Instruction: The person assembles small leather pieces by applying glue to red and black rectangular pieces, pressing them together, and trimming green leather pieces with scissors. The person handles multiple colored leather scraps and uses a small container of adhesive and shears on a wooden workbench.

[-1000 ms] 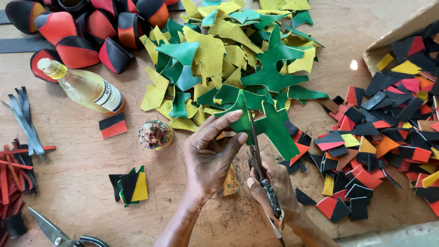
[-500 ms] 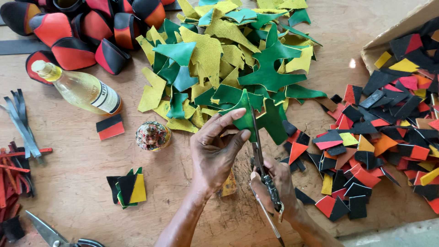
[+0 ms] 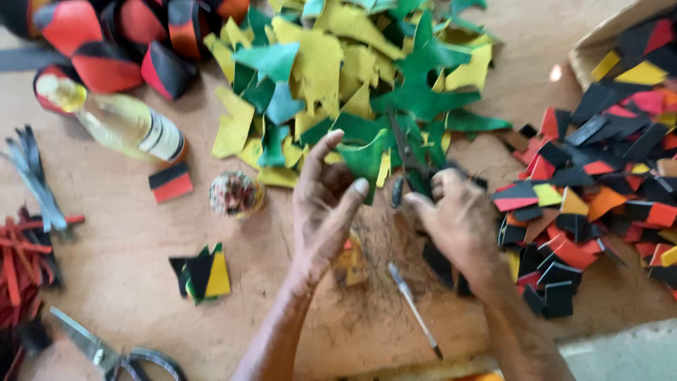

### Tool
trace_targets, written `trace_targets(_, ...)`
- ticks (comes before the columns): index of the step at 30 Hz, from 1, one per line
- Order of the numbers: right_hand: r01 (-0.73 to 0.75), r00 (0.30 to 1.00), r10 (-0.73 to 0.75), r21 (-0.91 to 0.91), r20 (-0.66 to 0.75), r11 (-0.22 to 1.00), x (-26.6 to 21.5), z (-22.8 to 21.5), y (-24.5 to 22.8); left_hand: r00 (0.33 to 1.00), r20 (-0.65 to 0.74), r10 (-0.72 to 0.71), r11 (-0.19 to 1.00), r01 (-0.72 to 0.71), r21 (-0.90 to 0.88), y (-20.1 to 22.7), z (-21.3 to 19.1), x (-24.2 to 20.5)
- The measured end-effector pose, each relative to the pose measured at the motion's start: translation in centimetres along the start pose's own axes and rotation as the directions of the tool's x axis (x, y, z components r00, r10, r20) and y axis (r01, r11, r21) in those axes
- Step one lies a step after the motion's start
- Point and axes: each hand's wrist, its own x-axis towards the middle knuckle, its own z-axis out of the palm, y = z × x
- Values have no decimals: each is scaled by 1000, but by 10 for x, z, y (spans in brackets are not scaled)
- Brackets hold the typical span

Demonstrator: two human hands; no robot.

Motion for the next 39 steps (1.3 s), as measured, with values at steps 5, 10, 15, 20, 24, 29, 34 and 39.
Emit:
trace_targets(5,428,881,-457,613,-121,664,-15,-43,-18,983,169,-77,967,33,251,17,-12,-12)
trace_targets(10,342,913,-407,593,-26,729,-18,-22,-18,988,148,-47,828,-44,558,33,-13,-27)
trace_targets(15,-52,964,-192,843,182,535,-23,13,1,986,-152,-73,255,166,952,26,-31,-41)
trace_targets(20,-54,951,-223,821,216,568,-29,41,13,993,-116,34,204,106,973,7,-33,-48)
trace_targets(24,-172,941,-176,857,288,486,-27,52,21,971,-199,-136,291,231,929,-1,-34,-41)
trace_targets(29,-244,917,-206,888,342,389,-20,52,24,981,-146,-125,353,181,918,-10,-35,-37)
trace_targets(34,-141,924,-268,896,272,422,-17,46,17,951,-74,-300,747,282,602,-13,-57,-31)
trace_targets(39,-40,948,-248,849,198,527,-17,55,2,928,8,-371,885,351,306,-20,-73,-22)
